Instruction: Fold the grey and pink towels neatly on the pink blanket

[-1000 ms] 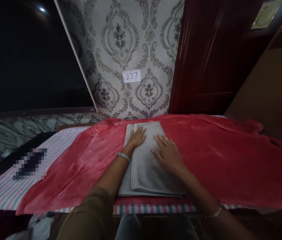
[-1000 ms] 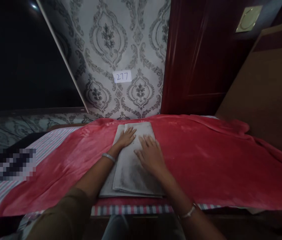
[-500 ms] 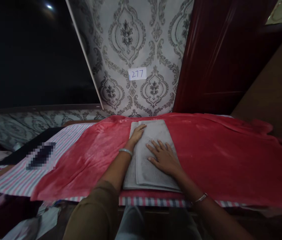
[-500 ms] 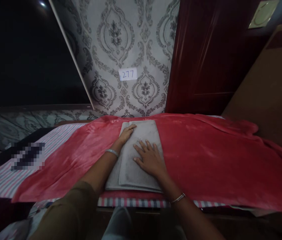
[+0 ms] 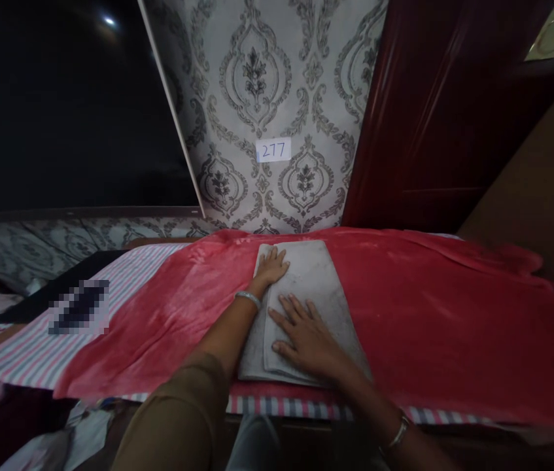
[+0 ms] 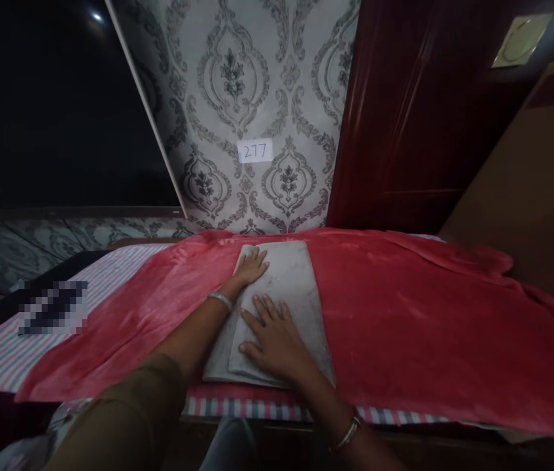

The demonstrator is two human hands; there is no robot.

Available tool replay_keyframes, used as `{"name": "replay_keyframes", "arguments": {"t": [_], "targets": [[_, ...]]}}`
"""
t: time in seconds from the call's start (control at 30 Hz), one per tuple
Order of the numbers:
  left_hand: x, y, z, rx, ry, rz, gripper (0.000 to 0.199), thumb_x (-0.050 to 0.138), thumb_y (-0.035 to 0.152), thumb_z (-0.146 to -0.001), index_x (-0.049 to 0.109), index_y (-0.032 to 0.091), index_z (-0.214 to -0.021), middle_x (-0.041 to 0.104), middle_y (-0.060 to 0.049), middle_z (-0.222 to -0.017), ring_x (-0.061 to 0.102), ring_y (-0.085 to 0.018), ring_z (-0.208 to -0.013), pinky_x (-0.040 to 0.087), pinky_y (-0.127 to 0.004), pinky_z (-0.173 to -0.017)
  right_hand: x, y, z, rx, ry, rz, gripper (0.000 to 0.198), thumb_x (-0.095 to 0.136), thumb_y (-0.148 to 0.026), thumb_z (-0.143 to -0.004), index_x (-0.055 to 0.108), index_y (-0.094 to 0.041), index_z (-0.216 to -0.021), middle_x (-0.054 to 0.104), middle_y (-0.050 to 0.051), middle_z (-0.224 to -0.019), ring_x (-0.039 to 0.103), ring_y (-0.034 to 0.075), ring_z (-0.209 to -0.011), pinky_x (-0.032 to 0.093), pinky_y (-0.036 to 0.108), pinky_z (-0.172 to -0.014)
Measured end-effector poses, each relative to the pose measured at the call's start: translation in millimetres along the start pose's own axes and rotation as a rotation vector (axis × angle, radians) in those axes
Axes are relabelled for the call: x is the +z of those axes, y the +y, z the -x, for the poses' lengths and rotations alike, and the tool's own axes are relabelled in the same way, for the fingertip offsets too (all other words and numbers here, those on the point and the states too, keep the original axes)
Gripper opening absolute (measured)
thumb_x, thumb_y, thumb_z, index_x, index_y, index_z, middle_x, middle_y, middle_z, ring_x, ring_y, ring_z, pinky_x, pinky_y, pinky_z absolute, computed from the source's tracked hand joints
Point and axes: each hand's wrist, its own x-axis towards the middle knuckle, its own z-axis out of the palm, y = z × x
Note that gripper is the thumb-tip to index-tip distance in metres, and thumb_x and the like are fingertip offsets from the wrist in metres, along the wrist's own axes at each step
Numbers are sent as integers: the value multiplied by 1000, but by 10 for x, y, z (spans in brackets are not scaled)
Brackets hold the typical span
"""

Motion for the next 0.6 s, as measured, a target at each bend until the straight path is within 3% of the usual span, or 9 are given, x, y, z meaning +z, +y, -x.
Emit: {"name": "replay_keyframes", "arguments": {"t": [0.2, 0.33, 0.6], "targets": [[-41, 47, -111, -38, 14, -82, 71, 29, 59, -96, 32, 22, -157, 23, -9, -167, 22, -33, -152, 19, -54, -121, 32, 59, 13, -66, 22, -41, 68, 45, -57, -98, 31, -29, -158, 11, 10, -167, 1, 28, -155, -2, 57, -122], [-13, 71, -154, -37, 70, -133, 70, 27, 59, -97, 37, 20, -154, 32, -9, -163, 28, -33, -149, 21, -55, -120, 34, 65, 28, -78, 25, -36, 68, 47, -55, -97, 31, -29, -158, 10, 10, -167, 2, 28, -155, -1, 56, -122], [27, 46, -155, -33, 70, -68, 70, 29, 58, -97, 35, 19, -155, 28, -10, -165, 23, -33, -151, 16, -54, -122, 45, 66, 21, -91, 9, -64, 67, 48, -54, -97, 33, -29, -157, 10, 10, -167, 1, 27, -155, -1, 54, -123]]}}
